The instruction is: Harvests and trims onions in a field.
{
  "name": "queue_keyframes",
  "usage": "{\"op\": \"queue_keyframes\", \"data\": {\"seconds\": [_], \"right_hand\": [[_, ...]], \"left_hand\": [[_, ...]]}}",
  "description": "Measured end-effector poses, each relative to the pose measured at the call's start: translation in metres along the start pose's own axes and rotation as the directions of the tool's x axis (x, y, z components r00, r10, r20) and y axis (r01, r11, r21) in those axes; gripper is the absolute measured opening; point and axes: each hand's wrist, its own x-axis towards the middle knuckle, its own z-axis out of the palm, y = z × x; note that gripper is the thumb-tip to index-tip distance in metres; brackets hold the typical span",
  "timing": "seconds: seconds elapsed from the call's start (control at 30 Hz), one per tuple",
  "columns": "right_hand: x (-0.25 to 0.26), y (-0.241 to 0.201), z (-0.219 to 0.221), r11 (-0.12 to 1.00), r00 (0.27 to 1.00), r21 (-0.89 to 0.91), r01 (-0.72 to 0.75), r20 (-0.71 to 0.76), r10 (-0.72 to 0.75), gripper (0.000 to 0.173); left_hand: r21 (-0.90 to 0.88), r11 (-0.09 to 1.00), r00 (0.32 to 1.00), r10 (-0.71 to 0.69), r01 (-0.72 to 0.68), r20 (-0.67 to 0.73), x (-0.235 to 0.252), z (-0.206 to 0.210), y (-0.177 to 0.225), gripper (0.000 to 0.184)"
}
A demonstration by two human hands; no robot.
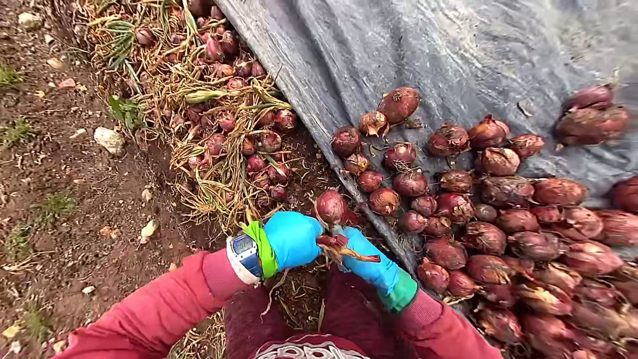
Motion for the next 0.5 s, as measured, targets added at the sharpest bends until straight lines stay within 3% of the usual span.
{"op": "queue_keyframes", "data": {"seconds": [0.03, 0.1, 0.2, 0.3, 0.37, 0.43, 0.5], "right_hand": [[-0.007, -0.001, -0.001, 0.997, 0.997, 0.072, 0.017, -0.082, -0.011, 0.060], [-0.020, 0.004, -0.009, 0.954, 0.953, 0.276, 0.118, -0.301, -0.031, 0.081], [-0.026, 0.013, -0.029, 0.867, 0.822, 0.432, 0.248, -0.567, 0.047, 0.088], [-0.025, 0.023, -0.023, 0.865, 0.831, 0.445, 0.231, -0.553, 0.063, 0.092], [-0.025, 0.028, -0.009, 0.863, 0.875, 0.455, 0.217, -0.483, 0.035, 0.091], [-0.019, 0.033, -0.002, 0.851, 0.901, 0.487, 0.196, -0.431, 0.039, 0.089], [-0.014, 0.038, 0.002, 0.818, 0.912, 0.559, 0.134, -0.392, 0.119, 0.091]], "left_hand": [[0.003, 1.000, 0.999, -0.011, 0.011, -0.039, 0.002, -0.001, 0.002, 0.022], [-0.079, 0.984, 0.968, -0.170, 0.157, -0.184, 0.014, 0.000, -0.023, 0.026], [-0.309, 0.878, 0.835, -0.455, 0.364, -0.309, 0.053, 0.027, -0.092, 0.033], [-0.353, 0.832, 0.778, -0.538, 0.429, -0.323, 0.118, 0.080, -0.131, 0.042], [-0.381, 0.811, 0.759, -0.566, 0.444, -0.322, 0.156, 0.121, -0.129, 0.072], [-0.452, 0.744, 0.692, -0.649, 0.492, -0.316, 0.177, 0.143, -0.117, 0.095], [-0.533, 0.657, 0.634, -0.727, 0.533, -0.262, 0.180, 0.147, -0.119, 0.085]]}}
